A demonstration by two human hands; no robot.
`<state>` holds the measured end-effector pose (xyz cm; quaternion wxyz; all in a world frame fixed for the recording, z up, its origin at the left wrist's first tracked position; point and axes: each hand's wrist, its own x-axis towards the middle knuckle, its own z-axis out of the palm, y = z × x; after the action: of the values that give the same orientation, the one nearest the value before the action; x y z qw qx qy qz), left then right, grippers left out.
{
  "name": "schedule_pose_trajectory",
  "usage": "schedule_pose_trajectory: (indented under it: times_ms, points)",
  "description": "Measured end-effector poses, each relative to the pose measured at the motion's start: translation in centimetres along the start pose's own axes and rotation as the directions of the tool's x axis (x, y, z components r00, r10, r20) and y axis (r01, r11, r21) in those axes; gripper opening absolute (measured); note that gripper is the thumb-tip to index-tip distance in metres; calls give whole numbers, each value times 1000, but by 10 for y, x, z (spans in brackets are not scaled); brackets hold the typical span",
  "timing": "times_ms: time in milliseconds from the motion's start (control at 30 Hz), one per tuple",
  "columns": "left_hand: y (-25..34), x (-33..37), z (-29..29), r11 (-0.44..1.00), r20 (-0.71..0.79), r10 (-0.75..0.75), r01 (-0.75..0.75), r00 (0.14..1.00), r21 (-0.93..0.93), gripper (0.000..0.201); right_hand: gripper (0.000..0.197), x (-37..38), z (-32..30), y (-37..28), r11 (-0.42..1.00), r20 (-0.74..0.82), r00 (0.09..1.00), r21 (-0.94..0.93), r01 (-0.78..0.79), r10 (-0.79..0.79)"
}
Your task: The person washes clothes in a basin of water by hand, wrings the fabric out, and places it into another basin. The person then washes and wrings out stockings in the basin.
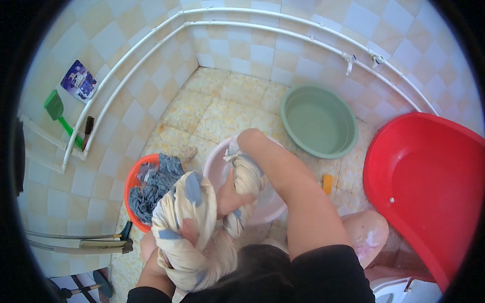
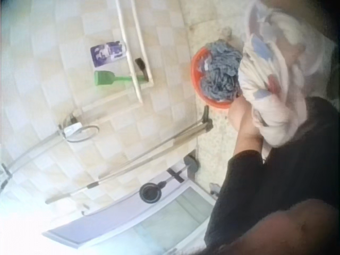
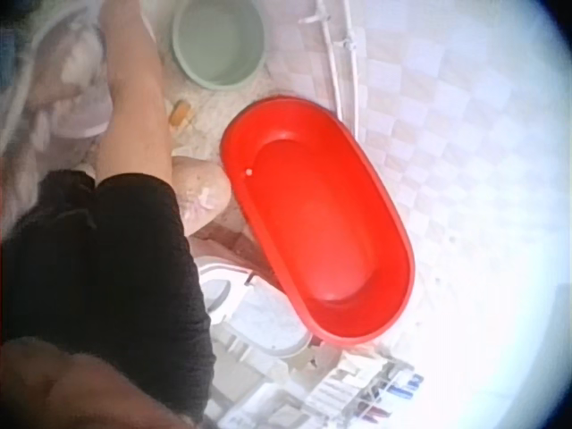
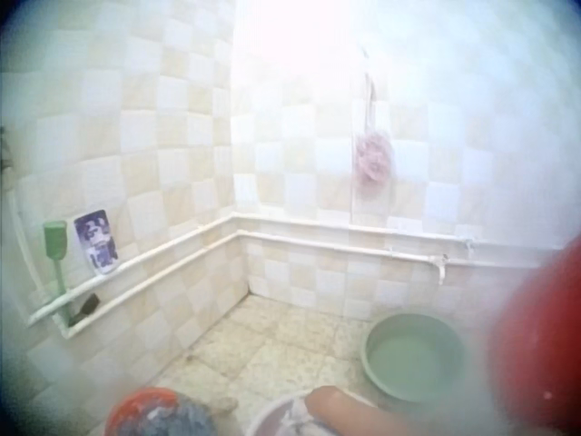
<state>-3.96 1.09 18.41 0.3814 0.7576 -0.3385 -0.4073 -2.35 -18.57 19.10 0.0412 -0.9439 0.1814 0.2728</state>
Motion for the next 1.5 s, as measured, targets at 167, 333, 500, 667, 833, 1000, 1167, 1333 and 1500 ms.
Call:
schedule_pose_trajectory:
  times_ms: [167,333,500,667,833,1000,1167,1333,1500]
  points:
    - [27,1,-25,595,317,171,158,933,-788,55,53,-1,-24,26,878,-146,989,471,81,-13]
    - [40,-3,-47,113,355,208,338,911,-934,37,65,-19,31,82,-445,-419,886,767,463,200]
    - [35,7,-53,-39,212,199,224,957,-974,32,86,-47,126,-44,-854,-143,902,290,432,408]
    - [41,13,-32,32,177,124,174,976,-984,29,85,-3,145,-83,-914,-292,883,62,400,367]
    - [21,-1,-53,-169,179,112,197,977,-966,38,81,1,76,-89,-817,-373,734,-149,557,568]
    - [20,9,-38,-62,194,77,199,978,-978,34,70,2,72,-45,-781,-188,759,-124,612,624]
    - [27,-10,-47,31,262,166,260,951,-965,38,65,-11,62,-31,-718,-411,623,-121,686,665]
    - [36,-18,-43,250,310,130,271,942,-930,43,57,-34,52,-2,-726,-465,695,147,671,549]
    - [34,-19,-34,748,194,198,-21,961,-664,47,51,-53,6,12,-136,-434,730,805,577,527]
